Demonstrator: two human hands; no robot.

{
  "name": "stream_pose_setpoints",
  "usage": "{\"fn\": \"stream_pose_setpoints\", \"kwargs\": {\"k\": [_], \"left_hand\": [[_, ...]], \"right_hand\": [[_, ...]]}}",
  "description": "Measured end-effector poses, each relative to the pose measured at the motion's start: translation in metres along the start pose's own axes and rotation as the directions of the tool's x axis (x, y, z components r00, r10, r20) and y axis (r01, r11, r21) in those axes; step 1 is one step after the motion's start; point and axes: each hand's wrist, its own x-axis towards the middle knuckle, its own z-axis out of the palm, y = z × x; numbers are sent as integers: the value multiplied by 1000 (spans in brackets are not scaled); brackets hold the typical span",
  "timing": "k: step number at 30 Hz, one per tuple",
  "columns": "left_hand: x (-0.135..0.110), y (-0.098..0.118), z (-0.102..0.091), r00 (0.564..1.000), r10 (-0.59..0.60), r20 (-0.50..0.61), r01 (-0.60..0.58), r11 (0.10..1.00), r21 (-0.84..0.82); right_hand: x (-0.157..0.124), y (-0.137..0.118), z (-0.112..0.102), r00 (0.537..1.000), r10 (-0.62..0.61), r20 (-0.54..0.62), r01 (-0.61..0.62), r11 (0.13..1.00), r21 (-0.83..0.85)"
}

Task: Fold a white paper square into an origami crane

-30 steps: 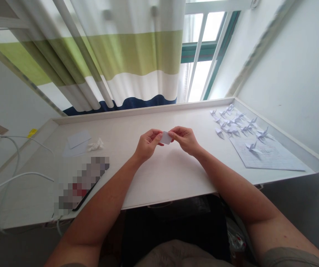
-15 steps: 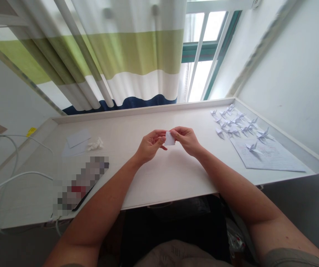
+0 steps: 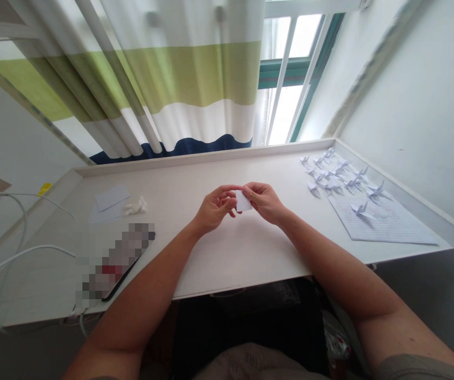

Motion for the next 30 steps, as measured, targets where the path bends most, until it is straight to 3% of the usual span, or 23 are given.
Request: {"fn": "stream_pose_setpoints", "kwargs": {"k": [10,21,26,30], "left_hand": [[-1,1,-2,999,23,41,-24,1000,8],[-3,8,1,998,-68,-2,68,998,9],[-2,10,2,973,-153,-172,165,984,60],[0,7,0,947,-140,-289,180,977,115]], "right_hand": [[0,-3,13,997,54,50,-59,993,100],[0,-2,11,997,68,48,-73,992,108],[5,6,4,978,-74,-196,62,996,-67],[5,12,2,959,-209,-192,138,934,-330]]}}
